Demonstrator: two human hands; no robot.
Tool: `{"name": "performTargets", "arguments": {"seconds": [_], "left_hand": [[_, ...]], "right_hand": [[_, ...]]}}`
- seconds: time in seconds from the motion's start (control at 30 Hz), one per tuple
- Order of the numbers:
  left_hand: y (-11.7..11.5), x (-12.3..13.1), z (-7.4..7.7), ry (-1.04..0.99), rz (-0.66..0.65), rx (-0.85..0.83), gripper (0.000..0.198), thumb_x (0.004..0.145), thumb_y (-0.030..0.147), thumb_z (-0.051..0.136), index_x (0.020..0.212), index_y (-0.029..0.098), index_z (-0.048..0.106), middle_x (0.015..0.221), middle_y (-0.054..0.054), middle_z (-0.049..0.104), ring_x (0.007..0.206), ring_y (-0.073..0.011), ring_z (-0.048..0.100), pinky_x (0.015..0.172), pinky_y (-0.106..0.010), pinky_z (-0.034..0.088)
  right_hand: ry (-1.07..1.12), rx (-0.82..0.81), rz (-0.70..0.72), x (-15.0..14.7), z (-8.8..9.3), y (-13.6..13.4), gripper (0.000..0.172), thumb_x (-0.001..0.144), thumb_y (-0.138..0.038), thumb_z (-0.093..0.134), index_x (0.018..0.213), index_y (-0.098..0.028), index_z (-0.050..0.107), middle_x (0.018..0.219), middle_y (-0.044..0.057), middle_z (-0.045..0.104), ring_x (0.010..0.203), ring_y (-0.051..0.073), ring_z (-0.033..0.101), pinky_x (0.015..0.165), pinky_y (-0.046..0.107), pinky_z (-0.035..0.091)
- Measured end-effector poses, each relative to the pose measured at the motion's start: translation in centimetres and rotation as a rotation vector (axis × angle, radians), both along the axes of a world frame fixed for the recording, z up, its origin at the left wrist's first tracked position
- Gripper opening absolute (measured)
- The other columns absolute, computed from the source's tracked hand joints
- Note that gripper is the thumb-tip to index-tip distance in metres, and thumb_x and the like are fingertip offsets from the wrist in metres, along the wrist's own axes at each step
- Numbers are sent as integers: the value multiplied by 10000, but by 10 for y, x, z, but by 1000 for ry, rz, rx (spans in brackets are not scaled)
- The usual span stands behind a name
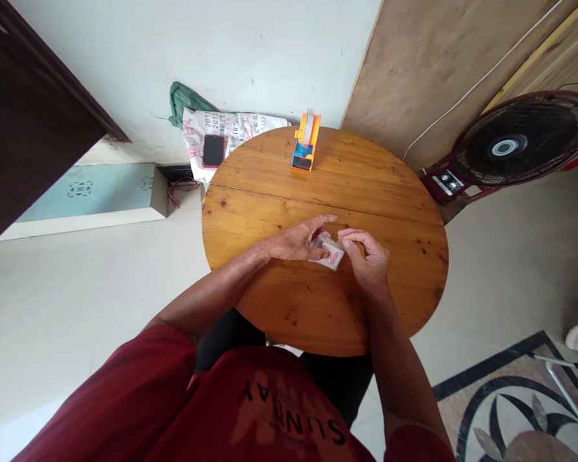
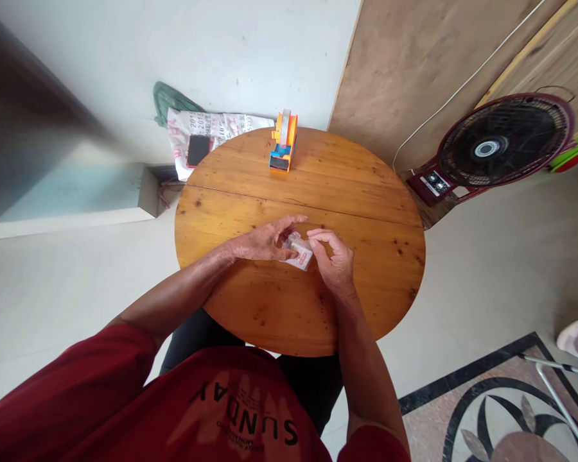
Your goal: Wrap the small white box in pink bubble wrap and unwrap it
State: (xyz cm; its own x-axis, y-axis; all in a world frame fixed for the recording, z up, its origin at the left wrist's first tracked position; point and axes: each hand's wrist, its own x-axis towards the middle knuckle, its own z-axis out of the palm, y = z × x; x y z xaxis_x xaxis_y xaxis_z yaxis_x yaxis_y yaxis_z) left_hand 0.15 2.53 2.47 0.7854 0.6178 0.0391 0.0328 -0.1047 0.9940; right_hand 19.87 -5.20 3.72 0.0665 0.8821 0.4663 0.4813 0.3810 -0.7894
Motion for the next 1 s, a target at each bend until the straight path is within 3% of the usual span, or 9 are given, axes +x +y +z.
{"name": "performTargets", "arguments": {"seconds": [0.2, 0.43, 0.53, 0.63, 0.77, 0.9, 1.0], "left_hand": [[-2, 3, -6, -66, 32, 89, 856, 769, 227, 757, 1529, 234, 364, 1109, -55, 600, 943, -152, 587, 860, -308, 495], [3, 4, -15, -109, 85, 194, 857, 736, 202, 779, 1512, 254, 417, 1285, -93, 573, 1157, -204, 571, 1044, -378, 458], [2, 2, -11, -88, 35, 142, 894, 740, 215, 786, 1535, 259, 380, 1337, -106, 556, 1121, -191, 591, 983, -351, 491], [0, 0, -6, -53, -62, 66, 929, 774, 229, 761, 1574, 272, 292, 1256, -84, 608, 1016, -162, 618, 916, -338, 520], [-1, -3, -2, 2, -87, 96, 940, 790, 301, 766, 1588, 286, 269, 1313, -86, 612, 1117, -188, 624, 990, -369, 511], [0, -5, 5, 17, -107, 154, 832, 805, 421, 775, 1530, 244, 407, 1467, -129, 535, 1292, -249, 562, 1054, -378, 471], [1, -6, 12, 64, -165, 201, 636, 852, 434, 723, 1407, 181, 548, 1309, -122, 638, 1160, -234, 622, 964, -343, 496]], "right_hand": [[188, -23, -35, 5, 2, 0, 65, 926, -264, 661, 894, -254, 716, 983, 21, 779, 887, 199, 719, 838, 376, 564], [241, -63, -41, 6, 6, -2, 65, 917, -292, 673, 887, -257, 719, 957, 17, 786, 881, 206, 725, 834, 382, 570], [259, -61, -39, 5, 7, -3, 63, 916, -293, 676, 888, -259, 720, 956, 16, 785, 880, 203, 722, 839, 379, 568], [278, -58, -38, 5, 7, -3, 68, 914, -302, 680, 878, -259, 718, 941, 14, 782, 869, 203, 719, 834, 380, 567], [290, -58, -36, 6, 8, -3, 63, 912, -303, 683, 884, -261, 721, 940, 11, 781, 861, 199, 717, 831, 377, 561], [307, -52, -49, 5, 9, -2, 73, 911, -307, 681, 873, -260, 723, 893, 3, 770, 807, 184, 699, 800, 361, 556], [331, -55, -56, 4, 9, -2, 80, 901, -317, 686, 856, -256, 714, 873, 2, 764, 776, 178, 689, 777, 357, 560]]}}
